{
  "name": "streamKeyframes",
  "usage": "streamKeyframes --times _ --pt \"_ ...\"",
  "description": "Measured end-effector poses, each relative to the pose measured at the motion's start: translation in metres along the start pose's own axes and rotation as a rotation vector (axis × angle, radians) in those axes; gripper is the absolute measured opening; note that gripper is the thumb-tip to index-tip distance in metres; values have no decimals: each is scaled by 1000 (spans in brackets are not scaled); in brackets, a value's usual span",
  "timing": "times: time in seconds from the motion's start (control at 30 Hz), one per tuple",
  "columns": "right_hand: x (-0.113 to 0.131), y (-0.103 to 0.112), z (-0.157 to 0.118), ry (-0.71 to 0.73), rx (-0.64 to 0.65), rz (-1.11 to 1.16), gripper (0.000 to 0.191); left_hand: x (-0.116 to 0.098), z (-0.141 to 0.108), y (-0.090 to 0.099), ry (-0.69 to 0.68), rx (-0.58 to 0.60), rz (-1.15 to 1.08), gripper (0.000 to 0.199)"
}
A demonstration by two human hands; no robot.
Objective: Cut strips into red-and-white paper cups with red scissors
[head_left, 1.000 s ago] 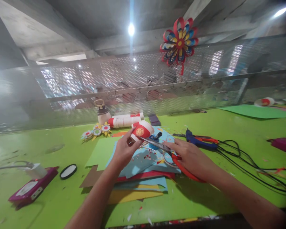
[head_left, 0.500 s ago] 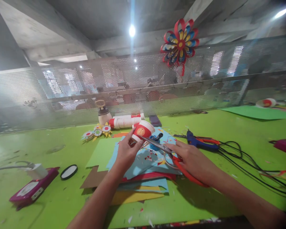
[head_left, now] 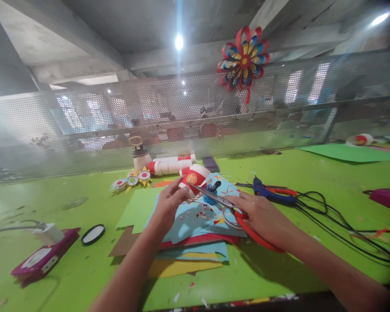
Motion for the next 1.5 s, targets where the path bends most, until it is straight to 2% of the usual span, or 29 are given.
streamKeyframes --times 0.13,0.27,0.5,0.67,0.93,1.13,1.37,1.5 --pt "-1 -1 1 -5 8 -23 45 5 1 1 144 78 -194 41" --pt "-5 -6 2 -30 37 -81 46 14 0 2 251 103 -226 52" --pt "-7 -8 3 -55 40 -35 47 15 1 -3 127 14 -212 67" --pt "-3 -5 4 -87 56 -10 45 17 0 -7 101 8 -232 62" --pt "-3 -5 2 -87 30 -61 43 20 -5 -7 121 -69 -246 56" --pt "-1 -6 1 -117 65 -63 42 19 -6 -6 98 -109 -247 56" --pt "2 -4 1 -100 49 -71 43 13 -6 -7 63 -82 -282 37" --pt "-2 -6 3 -107 71 -56 47 10 -4 -2 54 -92 -250 51"
Point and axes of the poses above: each hand's wrist, its own z-axis towards the middle knuckle, its own y-axis out of the back of the hand, x = y × z, the point moved 8 cm from there along z, towards the middle knuckle, and after that the axes turned 2 degrees about y, right-handed, at the moved point
